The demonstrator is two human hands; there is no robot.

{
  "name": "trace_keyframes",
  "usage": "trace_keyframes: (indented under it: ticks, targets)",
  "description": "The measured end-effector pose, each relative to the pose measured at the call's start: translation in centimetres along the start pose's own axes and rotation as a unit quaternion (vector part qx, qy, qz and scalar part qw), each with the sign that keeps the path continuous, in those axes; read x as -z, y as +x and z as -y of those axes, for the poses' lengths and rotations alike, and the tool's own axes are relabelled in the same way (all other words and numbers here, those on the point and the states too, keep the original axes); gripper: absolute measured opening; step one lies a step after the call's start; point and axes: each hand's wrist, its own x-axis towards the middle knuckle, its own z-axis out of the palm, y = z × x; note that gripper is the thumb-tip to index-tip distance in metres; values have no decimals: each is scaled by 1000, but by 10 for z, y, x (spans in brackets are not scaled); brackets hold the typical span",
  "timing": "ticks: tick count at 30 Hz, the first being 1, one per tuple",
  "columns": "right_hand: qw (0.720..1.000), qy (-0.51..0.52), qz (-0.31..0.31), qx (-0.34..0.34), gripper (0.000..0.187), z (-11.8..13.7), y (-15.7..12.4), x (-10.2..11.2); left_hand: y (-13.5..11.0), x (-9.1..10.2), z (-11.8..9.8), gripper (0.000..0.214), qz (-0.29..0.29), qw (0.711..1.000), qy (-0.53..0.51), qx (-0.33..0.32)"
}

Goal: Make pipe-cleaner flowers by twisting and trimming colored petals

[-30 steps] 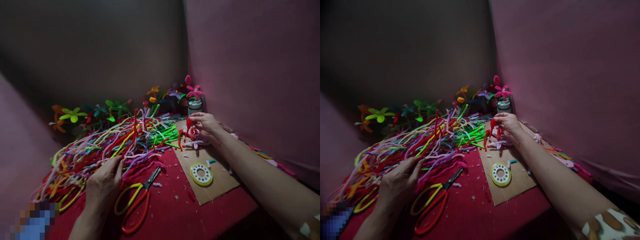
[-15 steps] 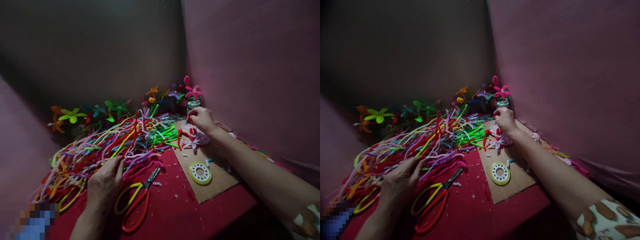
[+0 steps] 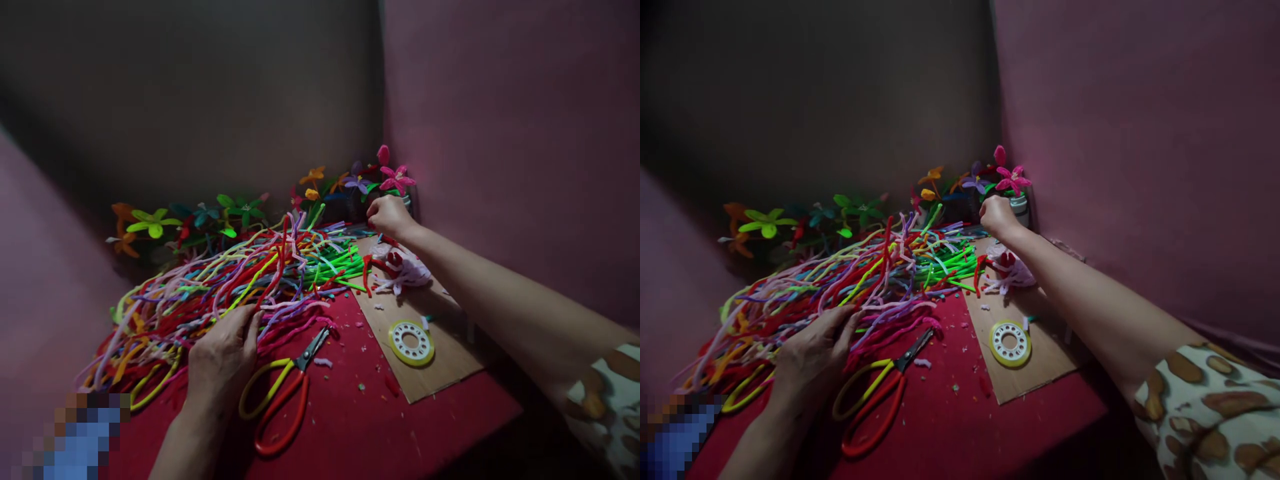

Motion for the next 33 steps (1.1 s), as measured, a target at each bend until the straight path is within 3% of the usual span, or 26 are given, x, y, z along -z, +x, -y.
trace_keyframes:
  ticks: [7, 11, 15, 22, 27, 29, 33]
  targets:
    - [992, -36, 121, 3, 25, -1, -2, 6, -1, 0, -1, 22, -18, 1000, -2, 15]
    - [967, -146, 207, 19, 22, -12, -23, 17, 0, 2, -2, 21, -3, 1000, 7, 10]
    - [945, -169, 275, -46, 29, -20, -38, 17, 0, 2, -2, 22, 12, 1000, 17, 3]
    - [957, -55, 263, -105, 21, -34, -36, 11, 0, 0, 1, 22, 17, 999, 34, 13]
    - [956, 49, 228, -177, 40, -36, -38, 19, 0, -1, -1, 23, 23, 999, 34, 14]
    - [943, 135, 209, -223, 39, -35, -41, 20, 0, 0, -2, 23, 27, 999, 35, 20]
    - [904, 272, 202, -262, 16, -35, -46, 18, 0, 2, -3, 23, 27, 999, 31, 24]
